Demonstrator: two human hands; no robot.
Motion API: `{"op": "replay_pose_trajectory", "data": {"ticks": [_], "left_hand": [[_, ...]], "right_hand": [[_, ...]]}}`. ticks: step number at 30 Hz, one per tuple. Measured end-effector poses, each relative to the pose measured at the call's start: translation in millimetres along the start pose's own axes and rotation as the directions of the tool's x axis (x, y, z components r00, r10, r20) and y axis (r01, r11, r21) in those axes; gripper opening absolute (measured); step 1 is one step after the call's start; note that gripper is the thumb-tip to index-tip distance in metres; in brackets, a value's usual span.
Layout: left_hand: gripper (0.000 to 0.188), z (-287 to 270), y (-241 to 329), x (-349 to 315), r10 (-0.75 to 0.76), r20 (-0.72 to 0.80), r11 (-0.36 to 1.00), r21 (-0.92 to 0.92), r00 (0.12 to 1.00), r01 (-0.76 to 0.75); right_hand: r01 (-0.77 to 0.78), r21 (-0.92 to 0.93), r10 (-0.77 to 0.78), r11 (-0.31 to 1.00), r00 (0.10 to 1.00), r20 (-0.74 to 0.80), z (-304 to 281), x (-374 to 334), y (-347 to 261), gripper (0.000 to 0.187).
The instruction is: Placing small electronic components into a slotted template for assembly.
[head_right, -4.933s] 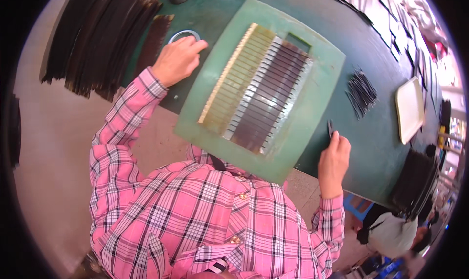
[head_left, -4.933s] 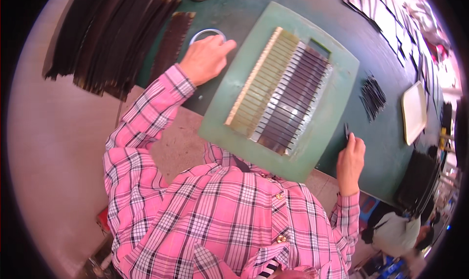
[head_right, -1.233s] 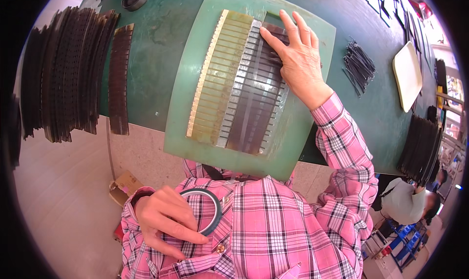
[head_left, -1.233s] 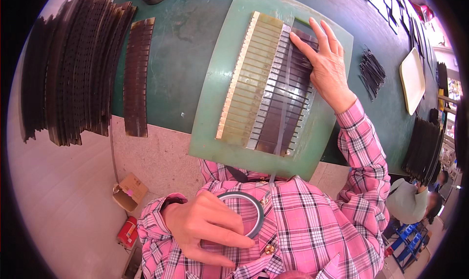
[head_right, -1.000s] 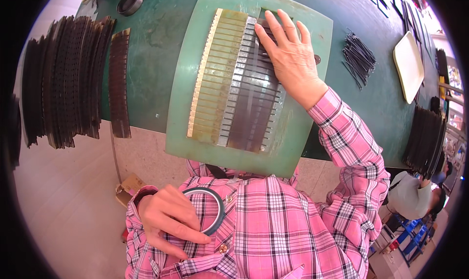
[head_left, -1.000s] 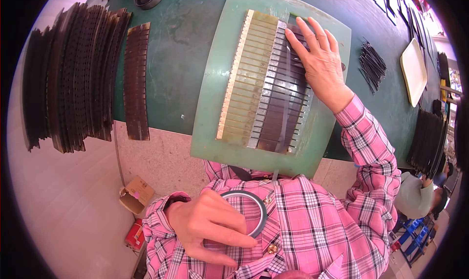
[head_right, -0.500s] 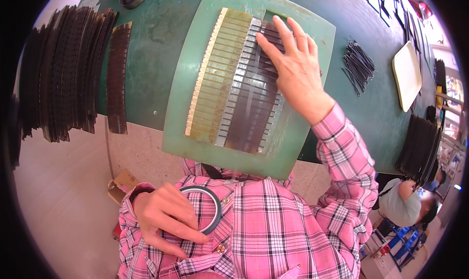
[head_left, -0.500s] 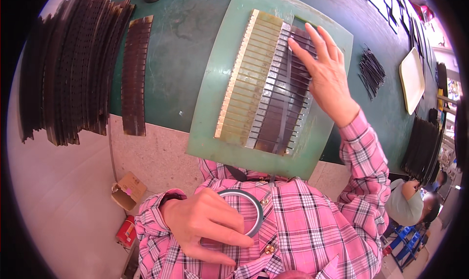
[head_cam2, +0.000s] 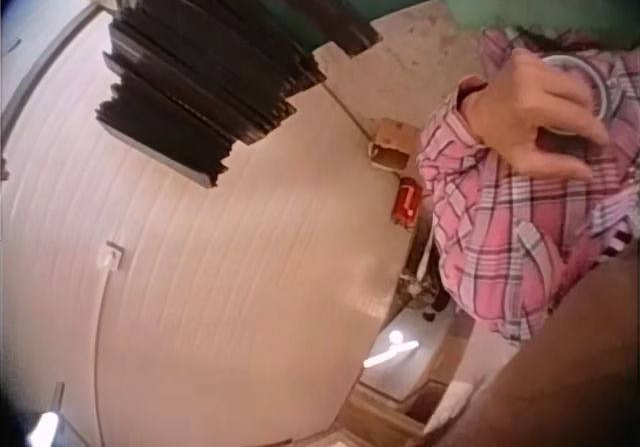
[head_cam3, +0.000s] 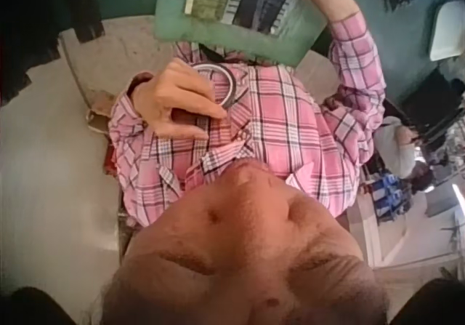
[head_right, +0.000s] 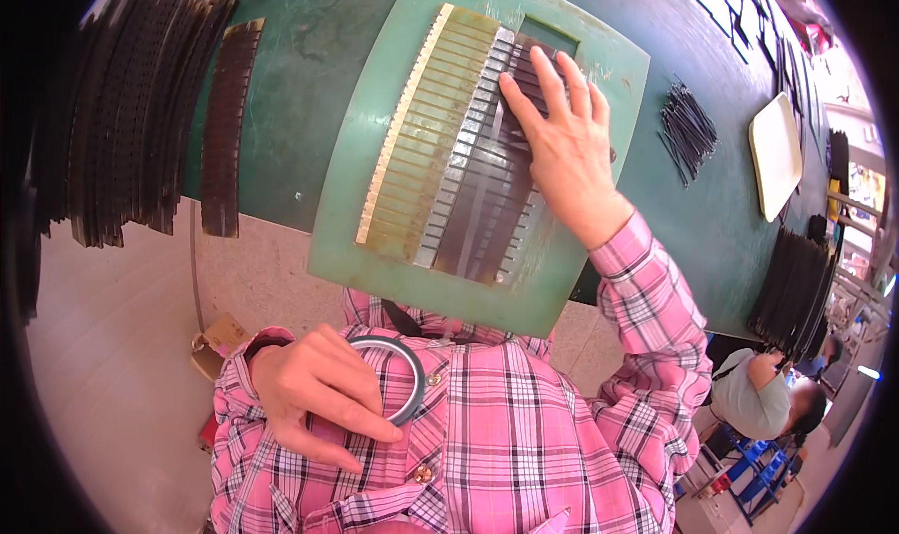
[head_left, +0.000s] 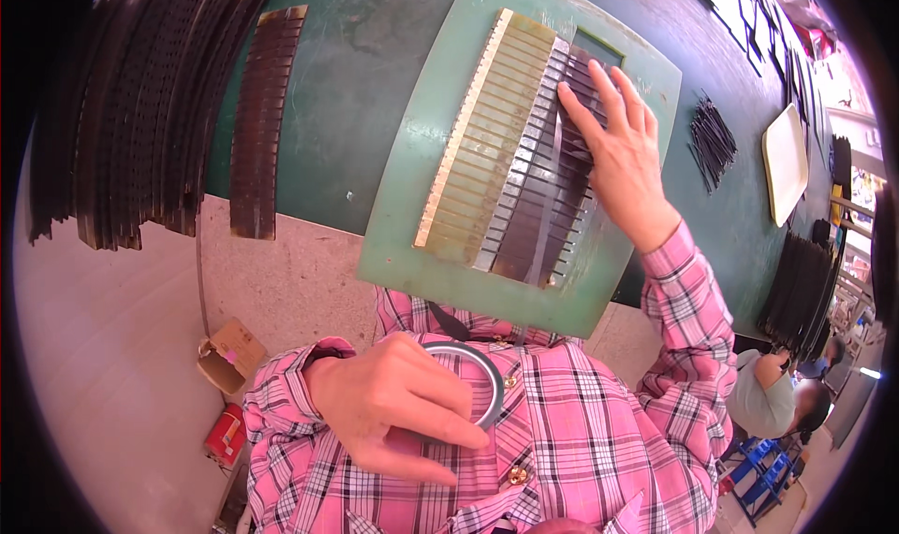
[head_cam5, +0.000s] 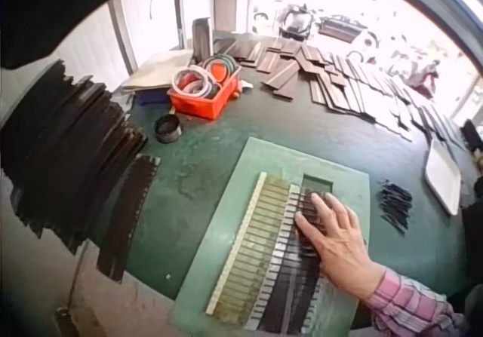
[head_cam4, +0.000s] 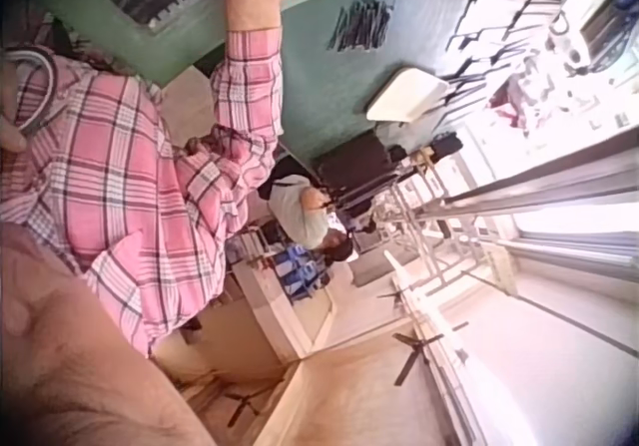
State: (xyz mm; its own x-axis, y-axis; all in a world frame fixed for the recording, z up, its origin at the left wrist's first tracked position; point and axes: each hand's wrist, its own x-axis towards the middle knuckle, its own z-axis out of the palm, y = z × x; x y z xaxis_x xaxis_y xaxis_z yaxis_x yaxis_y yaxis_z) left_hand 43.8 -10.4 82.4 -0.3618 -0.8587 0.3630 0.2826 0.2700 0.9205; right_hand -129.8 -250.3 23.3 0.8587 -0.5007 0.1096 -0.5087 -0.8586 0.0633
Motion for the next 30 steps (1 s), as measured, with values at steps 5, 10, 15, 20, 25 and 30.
{"op": "replay_pose_trajectory", "data": {"ticks": [5, 10, 15, 20, 25, 30], "left_hand": [[0.032, -2, -6, -2, -0.025, -0.014, 1.0, 0.009, 1.0, 0.025], [0.032, -3, -10, -5, -0.037, -0.015, 0.999, -0.001, 0.999, 0.037], [0.032, -3, -16, -6, -0.017, -0.044, 1.0, 0.009, 0.999, 0.018], [0.032, -3, -20, -8, -0.027, -0.063, 0.999, 0.034, 0.998, 0.029], [0.032, -2, -23, -5, -0.046, -0.059, 0.999, 0.014, 0.997, 0.047], [0.031, -5, -23, -7, -0.095, -0.04, 0.994, 0.047, 0.995, 0.097]], "right_hand": [[0.033, -0.009, -0.033, 0.999, 0.999, -0.017, 0, -5, -5, 0.071], [0.034, 0.022, -0.035, 0.999, 0.999, 0.03, -6, -2, -3, 0.07], [0.04, -0.022, -0.04, 0.999, 0.999, -0.001, 2, -12, -11, 0.069], [0.024, 0.001, -0.024, 1.0, 1.0, 0.006, -12, -9, -11, 0.069], [0.018, -0.045, -0.017, 0.999, 1.0, 0.01, 4, -25, -24, 0.073], [0.065, -0.014, -0.064, 0.998, 0.998, 0.02, -16, -17, -19, 0.07]]}}
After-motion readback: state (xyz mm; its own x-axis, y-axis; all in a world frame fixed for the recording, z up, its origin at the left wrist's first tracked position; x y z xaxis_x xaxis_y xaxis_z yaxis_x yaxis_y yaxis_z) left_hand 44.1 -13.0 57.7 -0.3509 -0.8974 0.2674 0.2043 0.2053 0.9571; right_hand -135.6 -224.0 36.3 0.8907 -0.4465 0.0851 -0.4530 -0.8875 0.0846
